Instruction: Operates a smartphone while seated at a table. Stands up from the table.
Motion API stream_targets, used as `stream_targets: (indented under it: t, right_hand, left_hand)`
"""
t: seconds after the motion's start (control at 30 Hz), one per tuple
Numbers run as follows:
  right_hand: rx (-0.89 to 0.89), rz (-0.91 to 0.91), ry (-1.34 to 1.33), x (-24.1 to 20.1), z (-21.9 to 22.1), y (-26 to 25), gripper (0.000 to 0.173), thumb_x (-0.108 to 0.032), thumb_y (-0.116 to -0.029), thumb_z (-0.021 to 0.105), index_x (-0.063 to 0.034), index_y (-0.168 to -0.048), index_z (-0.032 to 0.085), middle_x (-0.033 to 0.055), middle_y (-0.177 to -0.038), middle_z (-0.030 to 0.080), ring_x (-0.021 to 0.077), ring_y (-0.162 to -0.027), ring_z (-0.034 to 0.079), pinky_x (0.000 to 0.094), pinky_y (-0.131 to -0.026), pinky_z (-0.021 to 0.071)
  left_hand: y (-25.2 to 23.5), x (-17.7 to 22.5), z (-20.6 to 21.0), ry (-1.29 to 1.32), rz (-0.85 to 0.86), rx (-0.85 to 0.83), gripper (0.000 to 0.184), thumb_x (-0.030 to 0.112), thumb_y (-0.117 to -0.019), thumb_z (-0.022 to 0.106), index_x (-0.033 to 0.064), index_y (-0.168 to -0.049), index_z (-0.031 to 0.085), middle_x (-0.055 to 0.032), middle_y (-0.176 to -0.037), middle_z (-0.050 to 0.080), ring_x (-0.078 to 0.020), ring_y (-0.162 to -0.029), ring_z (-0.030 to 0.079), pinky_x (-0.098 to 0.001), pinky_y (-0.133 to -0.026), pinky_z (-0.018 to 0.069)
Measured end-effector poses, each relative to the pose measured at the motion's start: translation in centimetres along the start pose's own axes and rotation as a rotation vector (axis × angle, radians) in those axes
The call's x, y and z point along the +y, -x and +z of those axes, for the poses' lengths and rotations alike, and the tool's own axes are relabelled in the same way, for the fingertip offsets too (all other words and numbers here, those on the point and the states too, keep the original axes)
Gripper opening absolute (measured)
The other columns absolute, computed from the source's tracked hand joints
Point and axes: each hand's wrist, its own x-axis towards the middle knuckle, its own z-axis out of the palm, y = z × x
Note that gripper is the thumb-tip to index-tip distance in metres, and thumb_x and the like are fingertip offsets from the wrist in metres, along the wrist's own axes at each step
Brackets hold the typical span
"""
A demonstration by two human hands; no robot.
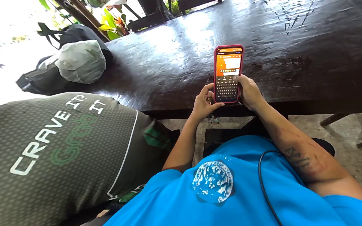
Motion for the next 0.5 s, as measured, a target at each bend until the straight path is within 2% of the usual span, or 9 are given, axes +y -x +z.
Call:
stream_targets:
  t: [0.13,0.27,0.37,0.5]
  right_hand:
    - [0.017,-0.003,0.004,0.1,0.0,0.0,0.040,-0.026,-0.1118,0.027,-0.0049,-0.119,0.060,0.0056,-0.099,0.072,0.0128,-0.090,0.071,0.0315,-0.080,0.0599]
    - [0.001,-0.024,0.048,0.5,-0.1,-0.2,0.039,-0.025,-0.1113,0.030,-0.0027,-0.127,0.058,0.0084,-0.106,0.072,0.0149,-0.096,0.071,0.0357,-0.087,0.0600]
    - [-0.002,-0.069,0.110,0.7,0.0,-0.2,0.034,-0.024,-0.1084,0.039,-0.0044,-0.132,0.054,0.0053,-0.106,0.070,0.0100,-0.096,0.070,0.0305,-0.086,0.0593]
    - [0.036,-0.047,0.114,0.1,1.2,-0.2,0.041,-0.027,-0.1019,0.058,-0.0063,-0.136,0.047,0.0075,-0.109,0.068,0.0120,-0.094,0.070,0.0313,-0.084,0.0598]
  left_hand:
    - [0.0,-0.1,0.0,-0.008,0.005,0.002,0.077,-0.002,-0.0743,0.086,-0.0015,-0.140,0.045,-0.0037,-0.093,0.072,-0.0044,-0.077,0.065,-0.0194,-0.067,0.0533]
    - [0.0,-0.1,0.0,-0.005,0.020,0.002,0.077,-0.003,-0.0739,0.085,-0.0018,-0.140,0.045,-0.0030,-0.092,0.072,-0.0035,-0.075,0.064,-0.0184,-0.067,0.0529]
    - [0.0,0.0,0.1,0.004,0.019,0.007,0.076,-0.003,-0.0739,0.085,-0.0017,-0.139,0.046,-0.0028,-0.093,0.072,-0.0037,-0.077,0.066,-0.0188,-0.068,0.0541]
    - [0.0,-0.3,0.3,0.008,0.038,0.029,0.077,-0.003,-0.0731,0.086,-0.0020,-0.139,0.046,-0.0018,-0.087,0.070,-0.0023,-0.070,0.061,-0.0171,-0.061,0.0500]
